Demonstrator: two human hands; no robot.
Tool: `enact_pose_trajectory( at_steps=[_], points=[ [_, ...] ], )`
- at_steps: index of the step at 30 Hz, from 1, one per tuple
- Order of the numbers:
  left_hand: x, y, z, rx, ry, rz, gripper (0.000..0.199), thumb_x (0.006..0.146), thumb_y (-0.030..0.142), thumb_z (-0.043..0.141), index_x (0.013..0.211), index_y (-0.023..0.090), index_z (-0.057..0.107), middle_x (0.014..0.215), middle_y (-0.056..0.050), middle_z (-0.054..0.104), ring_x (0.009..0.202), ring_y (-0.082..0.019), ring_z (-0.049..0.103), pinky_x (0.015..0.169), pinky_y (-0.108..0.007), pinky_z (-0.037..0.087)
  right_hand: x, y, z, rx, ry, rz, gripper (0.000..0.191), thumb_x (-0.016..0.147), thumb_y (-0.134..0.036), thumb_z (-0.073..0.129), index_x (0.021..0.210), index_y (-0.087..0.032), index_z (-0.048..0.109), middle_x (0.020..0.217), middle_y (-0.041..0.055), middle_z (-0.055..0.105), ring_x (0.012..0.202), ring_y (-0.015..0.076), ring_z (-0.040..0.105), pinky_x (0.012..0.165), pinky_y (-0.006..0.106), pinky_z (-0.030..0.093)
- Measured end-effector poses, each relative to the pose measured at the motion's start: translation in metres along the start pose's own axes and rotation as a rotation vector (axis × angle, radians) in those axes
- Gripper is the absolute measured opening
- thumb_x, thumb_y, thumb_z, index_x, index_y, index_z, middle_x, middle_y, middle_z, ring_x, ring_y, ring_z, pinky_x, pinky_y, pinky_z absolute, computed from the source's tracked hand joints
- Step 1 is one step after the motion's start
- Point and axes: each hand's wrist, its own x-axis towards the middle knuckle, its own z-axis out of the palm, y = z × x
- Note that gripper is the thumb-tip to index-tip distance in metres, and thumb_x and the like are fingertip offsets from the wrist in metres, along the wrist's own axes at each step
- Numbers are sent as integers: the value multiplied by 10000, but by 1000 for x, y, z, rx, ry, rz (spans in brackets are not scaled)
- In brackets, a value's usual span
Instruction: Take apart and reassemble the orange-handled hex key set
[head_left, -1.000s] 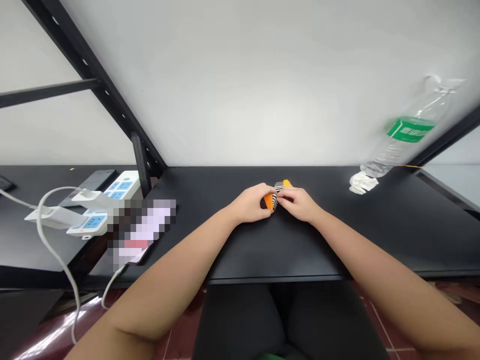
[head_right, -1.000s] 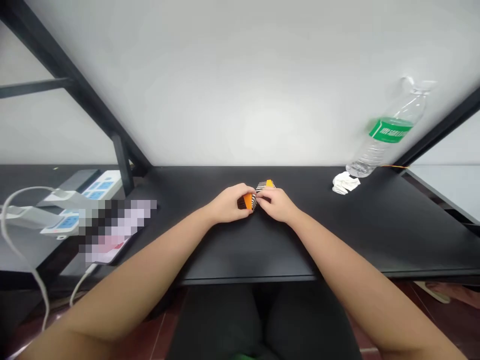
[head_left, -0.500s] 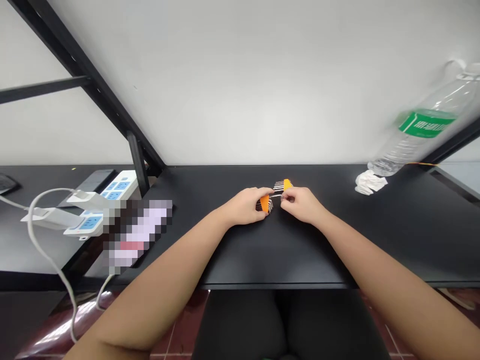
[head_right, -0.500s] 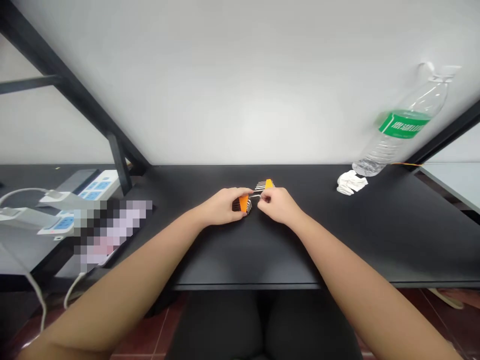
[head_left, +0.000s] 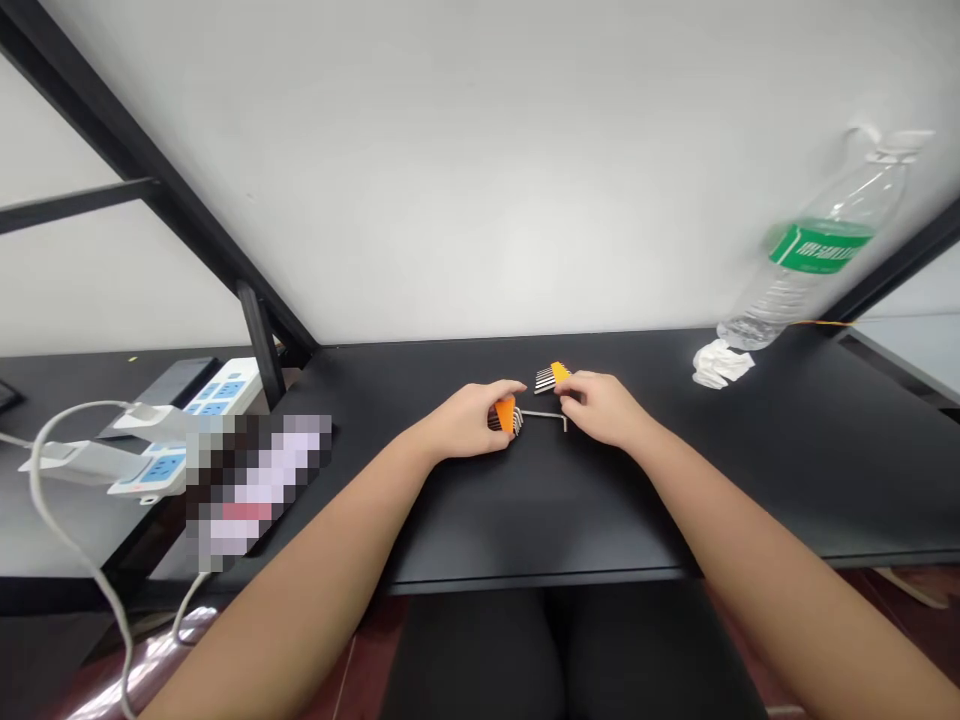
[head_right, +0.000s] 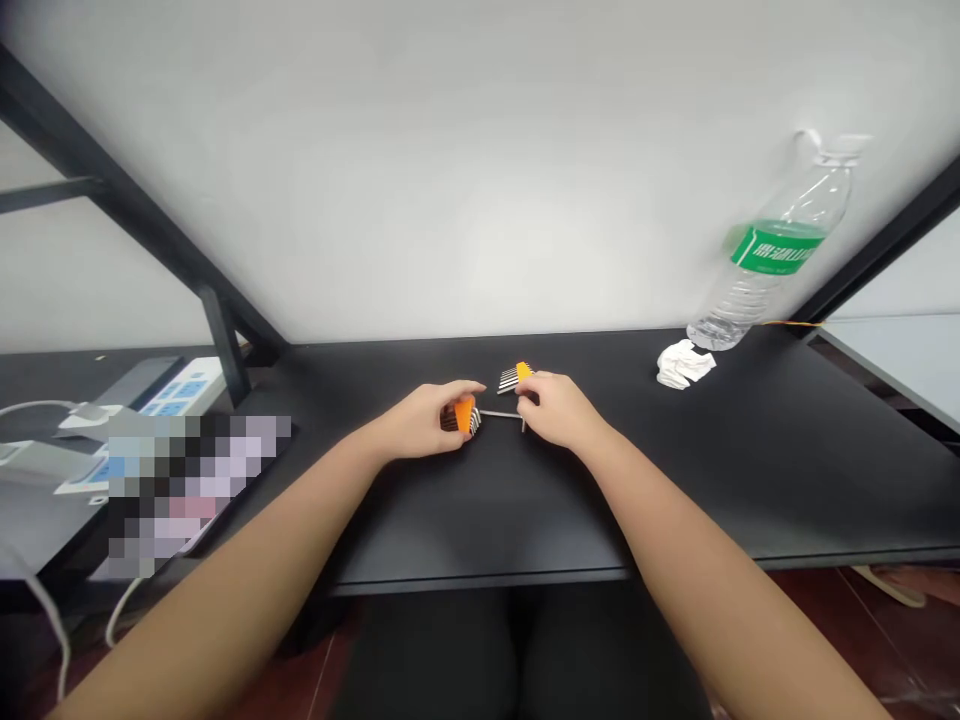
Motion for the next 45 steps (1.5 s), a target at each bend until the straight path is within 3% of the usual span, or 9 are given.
enact_pose_trajectory(
  at_steps=[3,6,13,17,22,28,32,39,45],
  points=[
    [0,3,3,-3,6,23,693,732,245,661,1411,289,526,1043,-13,709,840,-183,674,772,-297,555,5,7,6,32,-2,41,281,802,-150,575,1010,-227,748,1073,68,720,842,203,656,779,324,495],
    [0,5,5,-3,38,56,687,736,238,665,1408,279,527,1040,-15,707,850,-184,671,780,-296,553,6,6,9,80,36,97,341,799,-164,581,1105,-213,724,1136,84,700,752,179,638,744,330,500],
    [0,15,9,0,111,127,609,762,237,662,1361,255,552,1000,-18,707,820,-177,655,742,-286,531,-4,-26,11,356,-29,-13,138,836,-260,597,899,-213,710,828,13,682,647,149,558,634,298,447],
    [-1,21,10,-37,85,181,545,787,219,634,1326,262,565,963,2,703,775,-154,639,724,-271,511,-7,-38,13,474,-81,21,98,814,-239,592,850,-201,675,792,-2,667,677,149,558,652,293,448],
    [1,17,10,10,62,167,557,795,228,634,1346,253,557,1025,-21,710,839,-178,655,744,-280,513,-6,-36,10,536,-95,105,148,767,-211,602,897,-198,671,799,-9,653,698,148,576,667,287,464],
    [5,6,12,41,73,84,592,788,265,651,1370,231,549,1015,-34,721,838,-191,675,762,-295,530,-6,-26,-4,482,-83,236,159,745,-217,602,871,-192,695,722,-15,655,605,142,591,609,276,451],
    [4,3,11,13,76,30,588,774,272,668,1352,233,565,909,-12,721,765,-177,672,728,-285,534,-6,-19,-7,423,-57,242,124,725,-213,603,812,-193,689,712,-13,662,628,146,592,602,261,436],
    [2,-3,4,22,114,7,548,777,274,660,1321,241,594,930,-6,731,796,-180,685,733,-284,530,-2,-4,-9,194,-112,306,129,724,-177,583,802,-206,681,745,-12,659,667,146,586,624,259,429],
    [3,-7,6,-26,156,23,583,775,262,673,1348,252,566,929,9,725,746,-150,653,746,-280,528,-5,-3,-4,-76,-135,108,75,804,-272,643,821,-203,668,938,46,642,787,175,593,689,287,438]
  ],
)
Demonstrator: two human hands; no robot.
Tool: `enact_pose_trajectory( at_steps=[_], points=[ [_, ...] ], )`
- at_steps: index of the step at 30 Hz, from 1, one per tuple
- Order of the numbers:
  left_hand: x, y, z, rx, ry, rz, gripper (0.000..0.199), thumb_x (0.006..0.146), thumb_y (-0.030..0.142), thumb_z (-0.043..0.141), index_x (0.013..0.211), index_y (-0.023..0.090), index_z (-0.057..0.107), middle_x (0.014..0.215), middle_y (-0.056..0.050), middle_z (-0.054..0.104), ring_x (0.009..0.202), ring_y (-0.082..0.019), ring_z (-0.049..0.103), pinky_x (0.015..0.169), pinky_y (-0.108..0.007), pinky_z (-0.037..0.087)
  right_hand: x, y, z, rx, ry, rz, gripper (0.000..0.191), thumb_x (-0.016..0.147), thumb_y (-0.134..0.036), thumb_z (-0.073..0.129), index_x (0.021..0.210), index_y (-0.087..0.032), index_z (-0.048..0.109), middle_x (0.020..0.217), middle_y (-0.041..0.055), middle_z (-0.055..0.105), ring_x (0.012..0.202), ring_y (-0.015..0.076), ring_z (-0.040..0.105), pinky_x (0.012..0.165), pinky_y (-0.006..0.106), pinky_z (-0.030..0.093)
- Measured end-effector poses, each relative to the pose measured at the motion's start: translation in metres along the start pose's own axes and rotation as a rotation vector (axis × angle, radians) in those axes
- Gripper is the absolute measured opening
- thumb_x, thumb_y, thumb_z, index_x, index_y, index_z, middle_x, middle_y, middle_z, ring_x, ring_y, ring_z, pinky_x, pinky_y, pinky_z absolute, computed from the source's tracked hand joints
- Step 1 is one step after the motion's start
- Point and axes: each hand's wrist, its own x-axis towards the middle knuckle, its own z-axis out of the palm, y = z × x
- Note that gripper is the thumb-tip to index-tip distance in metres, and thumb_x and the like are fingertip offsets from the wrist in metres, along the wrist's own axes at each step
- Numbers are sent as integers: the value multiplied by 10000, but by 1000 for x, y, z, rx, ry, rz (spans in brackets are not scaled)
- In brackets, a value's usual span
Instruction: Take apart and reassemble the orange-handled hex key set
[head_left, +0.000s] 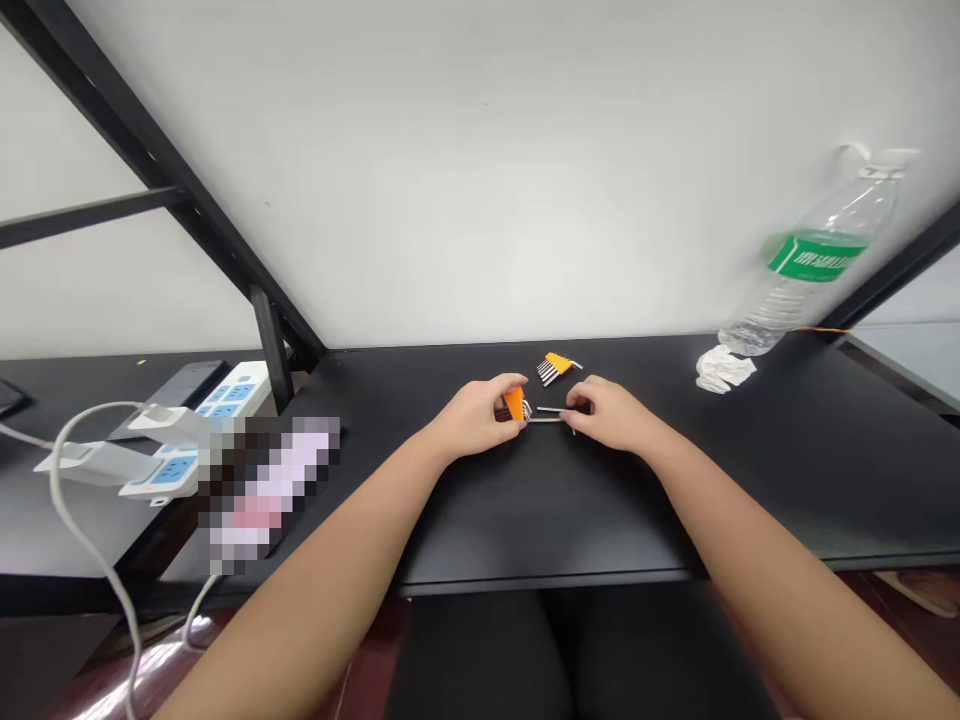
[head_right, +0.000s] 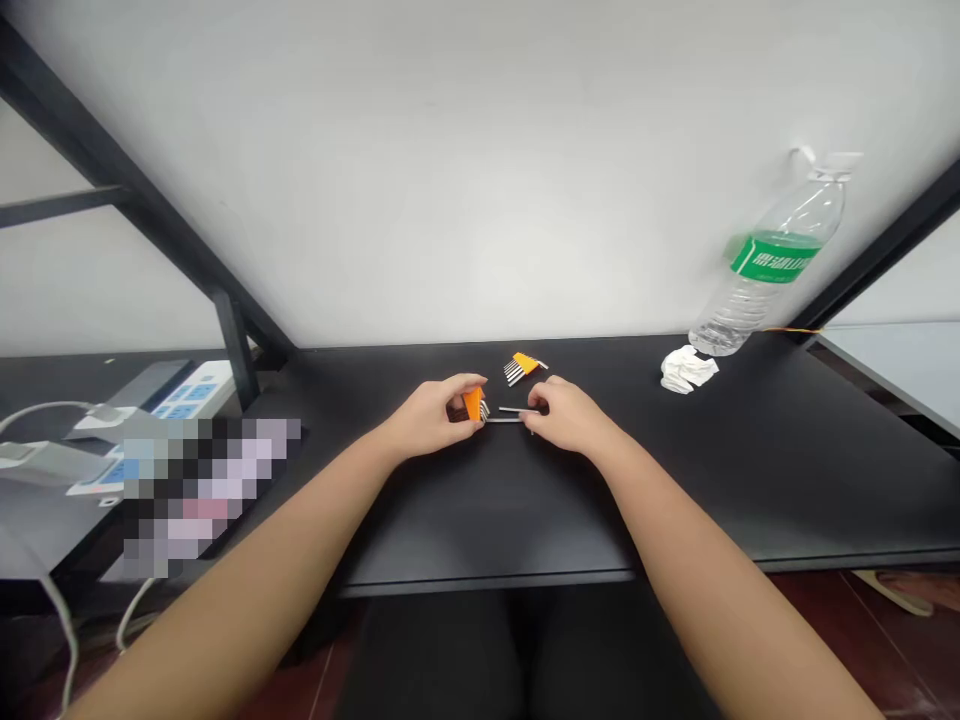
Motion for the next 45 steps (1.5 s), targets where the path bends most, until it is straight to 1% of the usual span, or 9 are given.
enact_pose_trajectory(
  at_steps=[7,12,15,19,25,28,34,41,45],
  points=[
    [0,5,6,-34,-22,10,625,772,281,693,1379,248,545,893,11,712,694,-137,616,715,-280,523,-4,-9,13,22,-26,-159,229,789,-67,561,947,-194,669,994,57,624,816,165,589,742,291,447],
    [-1,13,9,-28,10,38,655,759,271,696,1393,244,534,770,40,653,613,-115,560,656,-253,495,-6,-23,9,280,88,-126,65,814,-170,577,854,-202,617,869,21,641,748,163,570,692,295,452],
    [-1,18,11,-32,6,78,640,770,260,680,1391,253,525,763,47,644,599,-110,542,632,-243,475,-6,-34,10,523,23,-112,67,837,-231,564,886,-210,604,815,0,649,697,151,576,667,288,465],
    [-1,20,10,-16,-20,96,625,784,261,666,1392,263,523,869,21,691,643,-119,572,650,-250,478,-3,-36,17,645,-7,-123,100,787,-212,568,885,-210,589,840,-2,652,738,152,599,699,286,487],
    [2,2,-1,83,-11,13,622,788,321,680,1392,245,549,815,15,682,723,-162,627,720,-287,507,2,-13,2,503,109,39,201,738,-191,578,912,-199,679,792,8,661,701,162,601,678,287,473],
    [3,-8,-5,75,42,-21,600,790,338,684,1370,229,571,826,9,676,747,-164,638,759,-296,517,3,-2,-8,310,73,115,191,750,-168,577,873,-205,719,802,11,687,724,167,617,705,289,465],
    [7,-14,-1,-17,98,-54,622,794,383,709,1371,206,559,829,3,695,835,-173,670,879,-324,526,0,-5,-1,58,-19,-56,126,822,-255,640,885,-201,735,1005,63,655,823,179,611,749,302,466],
    [5,-6,3,-2,83,-42,643,778,348,716,1387,240,537,1053,-24,730,666,-122,592,732,-288,525,-5,-14,10,58,-6,-147,187,805,-135,596,958,-202,681,1039,68,617,852,183,593,766,308,465],
    [2,6,6,3,54,23,628,793,323,703,1392,235,539,971,-12,726,632,-115,558,693,-273,507,-5,-24,10,319,75,-130,82,835,-222,587,908,-207,623,905,23,637,762,164,579,712,302,464]
  ],
)
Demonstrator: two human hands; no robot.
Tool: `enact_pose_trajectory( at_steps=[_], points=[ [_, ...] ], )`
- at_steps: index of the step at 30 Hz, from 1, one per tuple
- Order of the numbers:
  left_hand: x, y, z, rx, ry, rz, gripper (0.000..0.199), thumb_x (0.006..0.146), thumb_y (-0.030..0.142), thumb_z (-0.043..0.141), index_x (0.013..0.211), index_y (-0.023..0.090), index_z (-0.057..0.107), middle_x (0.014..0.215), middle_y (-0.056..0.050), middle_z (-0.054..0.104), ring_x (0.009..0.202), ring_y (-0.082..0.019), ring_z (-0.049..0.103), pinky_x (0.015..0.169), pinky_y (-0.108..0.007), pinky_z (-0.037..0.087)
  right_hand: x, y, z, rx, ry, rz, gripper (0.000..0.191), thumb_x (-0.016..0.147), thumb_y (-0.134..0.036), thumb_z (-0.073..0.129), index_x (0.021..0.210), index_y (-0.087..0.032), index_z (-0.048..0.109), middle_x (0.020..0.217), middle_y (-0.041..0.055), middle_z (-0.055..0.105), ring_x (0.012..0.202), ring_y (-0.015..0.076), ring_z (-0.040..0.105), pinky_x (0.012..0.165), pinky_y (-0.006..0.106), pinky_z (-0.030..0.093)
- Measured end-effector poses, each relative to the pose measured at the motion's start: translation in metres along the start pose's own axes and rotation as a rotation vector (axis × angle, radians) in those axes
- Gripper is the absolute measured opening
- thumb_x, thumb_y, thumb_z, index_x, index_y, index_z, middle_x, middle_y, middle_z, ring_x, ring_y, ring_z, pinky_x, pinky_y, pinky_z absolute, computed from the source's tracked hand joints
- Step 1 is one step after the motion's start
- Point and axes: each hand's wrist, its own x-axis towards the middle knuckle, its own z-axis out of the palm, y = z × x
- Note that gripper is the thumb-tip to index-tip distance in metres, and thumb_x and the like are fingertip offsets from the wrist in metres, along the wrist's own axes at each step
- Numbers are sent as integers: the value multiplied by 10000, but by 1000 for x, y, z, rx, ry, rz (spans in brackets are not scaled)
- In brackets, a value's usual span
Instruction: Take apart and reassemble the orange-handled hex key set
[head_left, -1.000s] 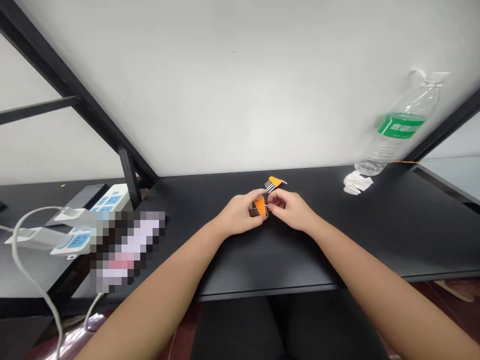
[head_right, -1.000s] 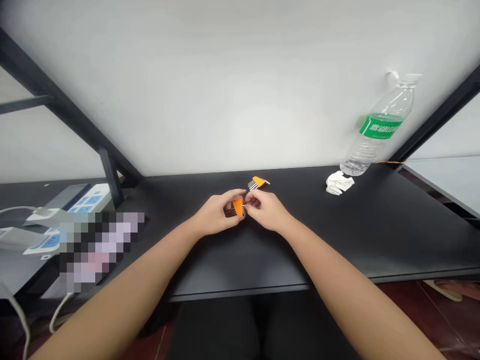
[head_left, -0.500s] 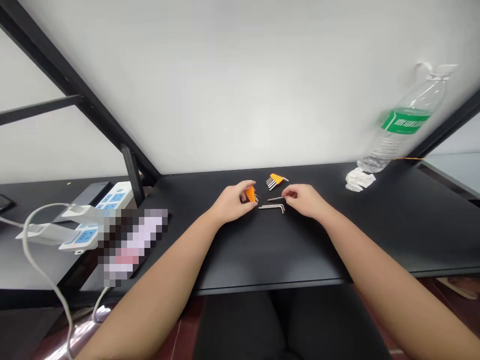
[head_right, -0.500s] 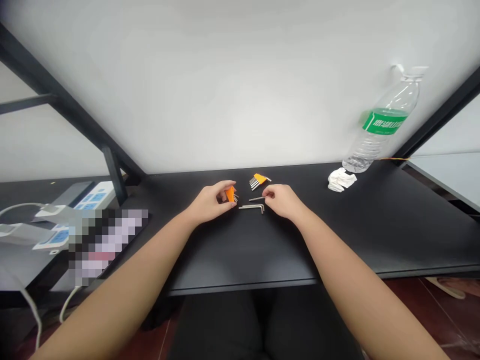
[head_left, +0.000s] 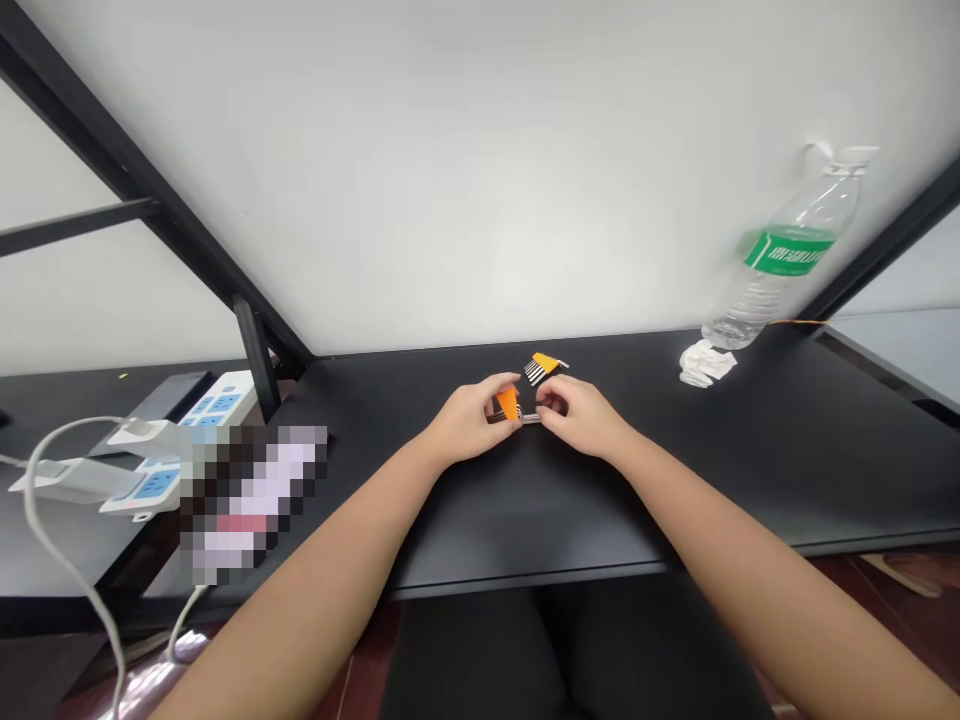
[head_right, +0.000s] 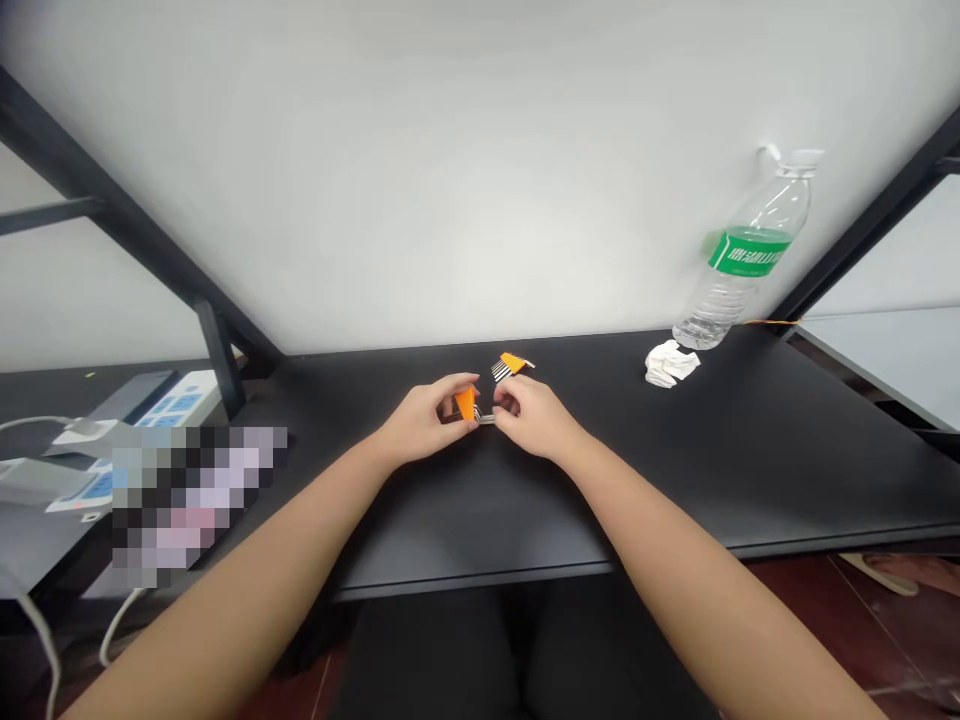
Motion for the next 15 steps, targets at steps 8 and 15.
enact_pose_trajectory(
  at_steps=[8,15],
  points=[
    [1,4,4,-12,-44,74,606,805,283,676,1394,241,536,974,-10,710,792,-156,638,770,-282,513,4,-5,10,351,-43,44,136,767,-199,575,900,-206,601,827,-13,628,745,147,598,720,284,490],
    [3,-12,-4,95,-24,-64,584,777,327,691,1347,237,596,754,21,635,678,-159,598,684,-289,494,9,17,-19,-86,0,213,159,737,-140,576,821,-206,694,779,6,661,693,157,596,670,280,450]
  ],
)
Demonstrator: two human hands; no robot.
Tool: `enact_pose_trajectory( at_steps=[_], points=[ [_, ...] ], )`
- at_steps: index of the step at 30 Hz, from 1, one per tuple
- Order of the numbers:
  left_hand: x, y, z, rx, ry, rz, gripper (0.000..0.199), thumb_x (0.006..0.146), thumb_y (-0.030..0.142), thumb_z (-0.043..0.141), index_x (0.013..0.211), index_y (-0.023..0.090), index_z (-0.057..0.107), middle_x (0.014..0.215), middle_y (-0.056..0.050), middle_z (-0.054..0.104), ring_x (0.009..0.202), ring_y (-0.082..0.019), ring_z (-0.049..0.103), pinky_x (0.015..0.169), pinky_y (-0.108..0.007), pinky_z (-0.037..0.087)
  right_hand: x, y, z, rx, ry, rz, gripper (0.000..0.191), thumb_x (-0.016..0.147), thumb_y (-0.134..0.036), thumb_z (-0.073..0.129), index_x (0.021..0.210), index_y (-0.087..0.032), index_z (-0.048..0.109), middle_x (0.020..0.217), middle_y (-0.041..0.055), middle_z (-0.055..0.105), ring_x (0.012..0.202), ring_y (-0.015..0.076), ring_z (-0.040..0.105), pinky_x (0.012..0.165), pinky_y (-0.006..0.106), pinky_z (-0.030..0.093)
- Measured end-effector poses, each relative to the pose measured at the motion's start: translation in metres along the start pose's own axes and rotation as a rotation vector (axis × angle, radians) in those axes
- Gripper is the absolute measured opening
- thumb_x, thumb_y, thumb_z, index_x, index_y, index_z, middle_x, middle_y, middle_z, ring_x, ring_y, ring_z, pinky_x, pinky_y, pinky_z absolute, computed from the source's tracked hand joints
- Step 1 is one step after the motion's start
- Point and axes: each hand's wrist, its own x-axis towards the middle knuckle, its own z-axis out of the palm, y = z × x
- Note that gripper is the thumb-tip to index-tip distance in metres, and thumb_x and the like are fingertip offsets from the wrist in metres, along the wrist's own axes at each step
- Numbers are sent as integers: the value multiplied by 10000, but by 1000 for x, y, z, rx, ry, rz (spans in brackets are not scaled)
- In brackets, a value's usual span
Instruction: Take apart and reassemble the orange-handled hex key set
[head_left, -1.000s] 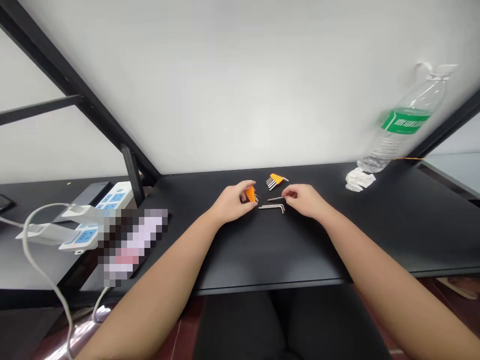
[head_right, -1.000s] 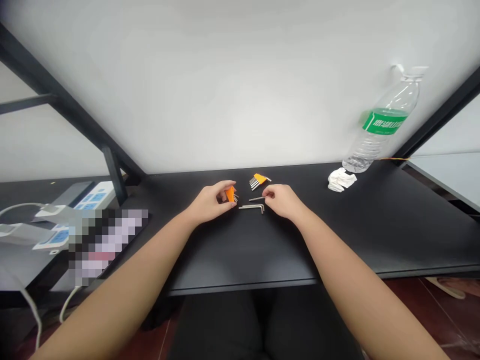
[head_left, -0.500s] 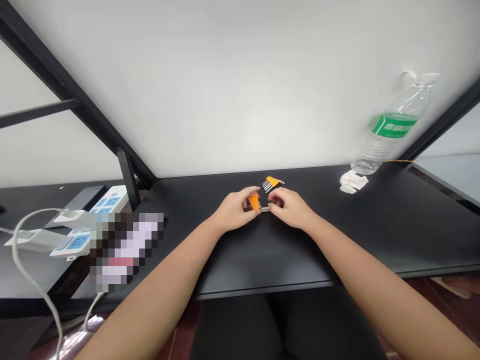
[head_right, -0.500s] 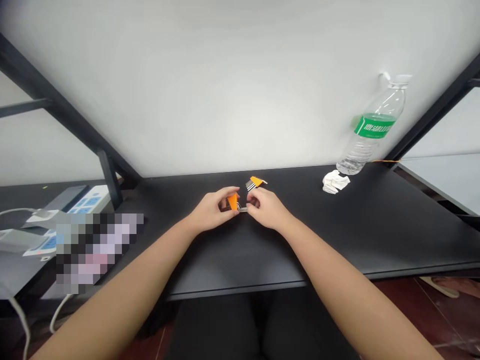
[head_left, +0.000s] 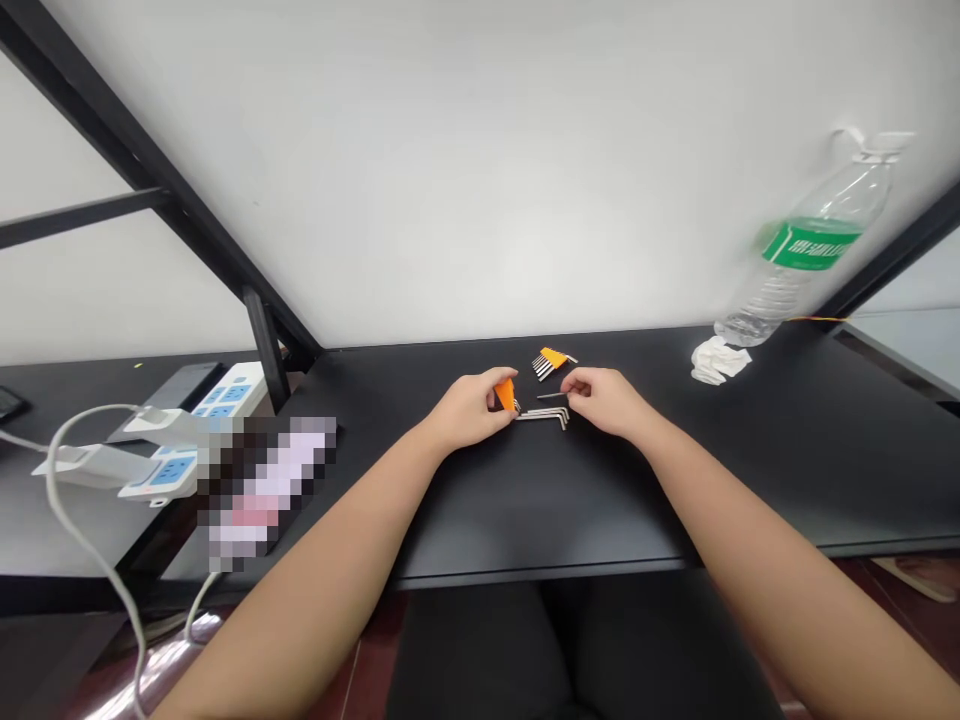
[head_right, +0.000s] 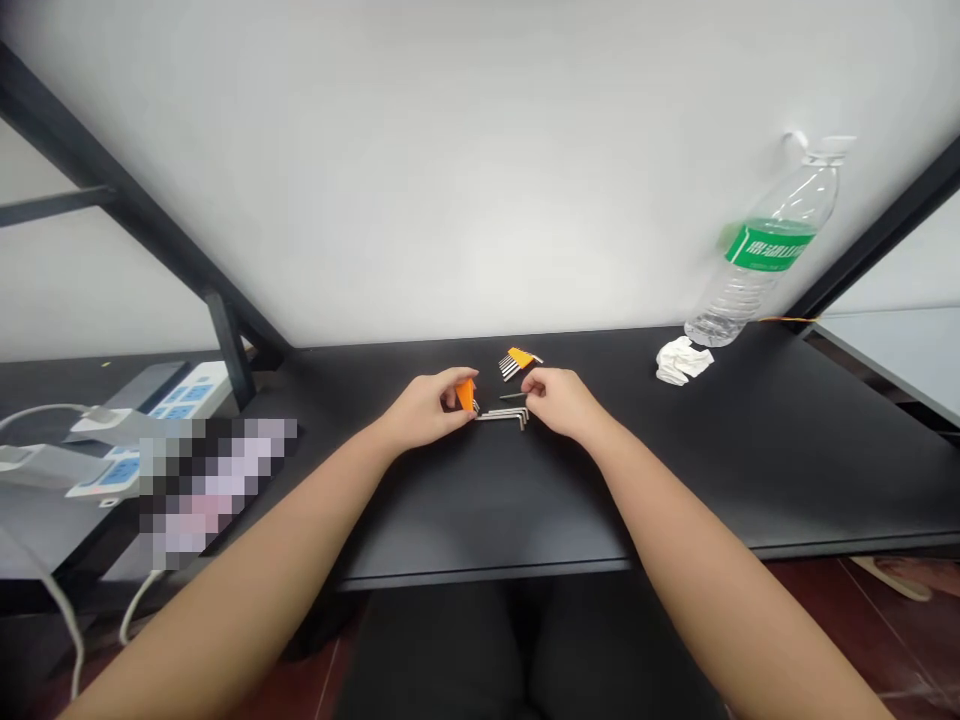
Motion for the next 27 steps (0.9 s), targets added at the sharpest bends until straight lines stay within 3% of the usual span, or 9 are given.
enact_pose_trajectory(
  at_steps=[4,7,10,13,18,23,27],
  points=[
    [-1,-1,1,-62,7,-7,593,781,339,704,1353,239,587,767,25,639,687,-152,604,712,-291,508,0,5,0,-161,-65,-109,78,794,-218,641,804,-200,716,923,48,661,777,170,606,710,290,460],
    [-1,0,4,-94,-7,19,601,780,326,709,1360,237,579,795,20,651,705,-150,610,725,-290,515,-5,1,7,-149,-113,-220,97,825,-230,638,870,-205,720,982,61,649,837,182,614,747,301,473],
    [-2,2,5,-104,-12,33,616,787,327,708,1379,238,564,758,32,633,675,-142,595,717,-285,514,-12,-10,12,-94,-62,-261,150,838,-165,580,917,-207,701,1037,68,647,864,183,623,769,309,480],
    [-3,7,5,-95,3,50,619,798,328,699,1391,229,549,731,39,620,657,-138,585,714,-284,506,-16,-22,14,80,-30,-219,93,861,-200,560,902,-209,642,927,32,657,741,161,615,710,304,480],
    [-5,17,6,-55,8,95,625,795,320,694,1392,218,543,742,32,613,678,-146,595,700,-278,490,-16,-32,21,362,-117,-150,43,845,-256,573,848,-214,581,812,-15,637,663,138,574,668,288,472],
    [-5,19,6,-17,-18,122,611,800,292,677,1392,226,544,791,15,629,697,-154,598,693,-279,481,-14,-29,29,429,-116,-122,80,760,-199,582,836,-210,561,799,-23,616,663,129,559,657,275,474],
    [-3,17,4,30,-12,112,582,817,293,657,1386,229,553,850,-4,654,737,-163,610,708,-281,476,-12,-26,21,389,-91,-54,153,722,-174,567,869,-207,595,749,-35,601,620,127,564,613,260,465]
  ],
)
